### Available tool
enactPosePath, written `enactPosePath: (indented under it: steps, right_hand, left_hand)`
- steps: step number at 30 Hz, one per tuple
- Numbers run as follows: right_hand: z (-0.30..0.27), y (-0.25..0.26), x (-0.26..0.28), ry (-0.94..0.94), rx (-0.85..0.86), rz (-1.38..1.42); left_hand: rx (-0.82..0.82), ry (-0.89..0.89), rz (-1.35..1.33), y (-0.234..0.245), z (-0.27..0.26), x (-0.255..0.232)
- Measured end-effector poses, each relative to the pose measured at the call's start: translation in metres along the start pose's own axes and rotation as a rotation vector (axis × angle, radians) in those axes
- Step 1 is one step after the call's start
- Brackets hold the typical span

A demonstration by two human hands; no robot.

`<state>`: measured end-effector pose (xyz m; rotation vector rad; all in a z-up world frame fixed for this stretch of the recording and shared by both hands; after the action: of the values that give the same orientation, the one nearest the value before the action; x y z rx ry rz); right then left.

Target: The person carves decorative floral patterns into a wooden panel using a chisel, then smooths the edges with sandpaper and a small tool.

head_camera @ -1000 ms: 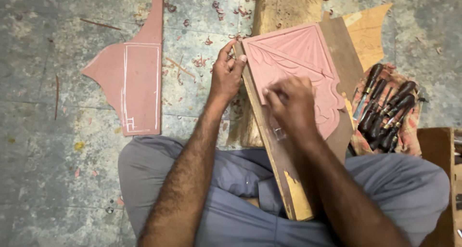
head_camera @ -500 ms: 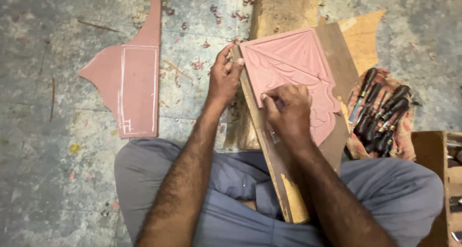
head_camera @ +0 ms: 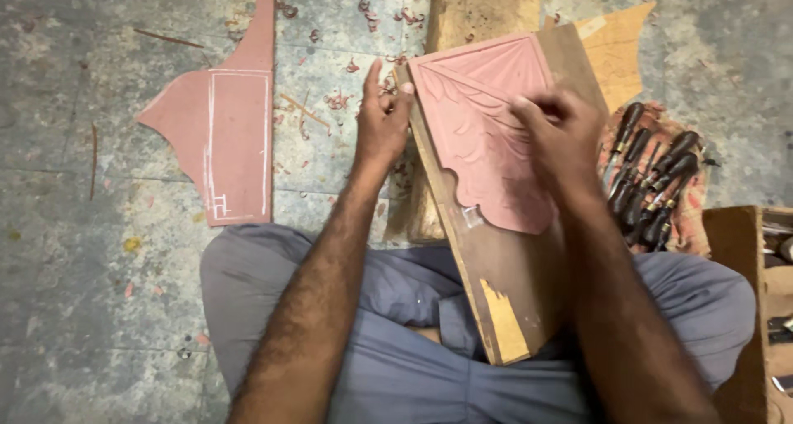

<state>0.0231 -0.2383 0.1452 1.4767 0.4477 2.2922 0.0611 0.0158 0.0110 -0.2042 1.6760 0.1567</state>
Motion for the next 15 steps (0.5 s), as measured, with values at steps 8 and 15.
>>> enactPosePath:
  steps: [8,15]
  right_hand:
    - [-0.096,0.104,-0.039,-0.303,-0.176,0.062]
    - [-0.094,0.049,-0.008,-0.277,-0.017,0.135]
  left_hand:
    - [0.047,0.042,0.309,0.005,-0.077,-0.033]
    - [0.034,-0.125,0.335,-0.007,-0.135,-0.046]
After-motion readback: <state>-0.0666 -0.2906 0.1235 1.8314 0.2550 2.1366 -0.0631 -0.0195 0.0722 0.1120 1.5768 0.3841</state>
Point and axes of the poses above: each hand's wrist, its own z-axis towards the middle knuckle, its own y-axis out of the back of the hand, x = y × z, the point moved 7 cm from there along z, towards the middle knuckle, and after that the axes turned 8 degrees about y, right-handed, at the moved point
